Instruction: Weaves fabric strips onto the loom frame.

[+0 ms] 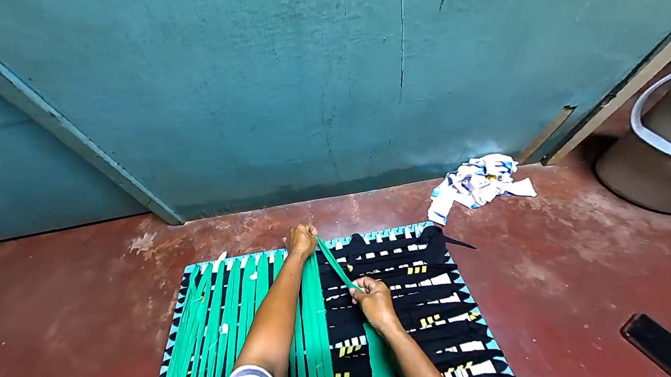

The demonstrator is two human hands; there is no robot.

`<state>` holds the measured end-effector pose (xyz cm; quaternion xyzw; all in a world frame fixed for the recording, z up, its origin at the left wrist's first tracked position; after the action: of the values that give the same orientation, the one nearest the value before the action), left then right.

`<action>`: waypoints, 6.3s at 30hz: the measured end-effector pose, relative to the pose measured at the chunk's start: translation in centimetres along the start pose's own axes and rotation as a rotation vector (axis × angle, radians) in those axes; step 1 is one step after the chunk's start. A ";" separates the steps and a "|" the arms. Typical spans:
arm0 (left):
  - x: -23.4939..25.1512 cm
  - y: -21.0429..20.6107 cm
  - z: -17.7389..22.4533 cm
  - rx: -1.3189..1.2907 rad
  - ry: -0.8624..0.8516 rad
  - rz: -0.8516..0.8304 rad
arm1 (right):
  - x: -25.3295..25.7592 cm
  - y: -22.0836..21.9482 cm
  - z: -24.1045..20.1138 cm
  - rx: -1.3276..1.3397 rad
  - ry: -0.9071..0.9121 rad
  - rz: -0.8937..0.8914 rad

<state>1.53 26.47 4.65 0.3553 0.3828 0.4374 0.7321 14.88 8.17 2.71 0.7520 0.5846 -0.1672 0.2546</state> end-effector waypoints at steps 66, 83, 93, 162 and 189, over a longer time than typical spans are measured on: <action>-55.4 -25.9 -3.0 0.027 -0.969 0.740 | -35.2 6.9 27.4 -0.537 0.532 -0.473; -53.2 -28.6 -1.9 0.041 -0.670 0.612 | -25.9 4.1 19.9 -0.717 0.412 -0.119; -53.3 -29.4 -2.8 0.189 -0.839 0.704 | -21.8 3.1 18.9 -0.768 0.201 0.020; 2.5 -1.8 1.9 -0.043 0.023 -0.130 | 2.9 2.8 2.3 -0.135 0.048 0.138; 4.8 -2.6 0.3 -0.116 0.060 -0.265 | -0.4 0.6 5.7 -0.723 0.599 0.204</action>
<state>4.31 29.81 1.36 0.2456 0.4221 0.3686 0.7909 15.58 4.46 -1.64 0.6839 0.5761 0.2967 0.3351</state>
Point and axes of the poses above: each hand's wrist, its own x-axis towards the middle knuckle, its own y-axis out of the back of the hand, z = x × y, the point moved 1 cm from there along x, towards the middle knuckle, and after that the axes turned 10 degrees about -y, right-handed, at the moved point
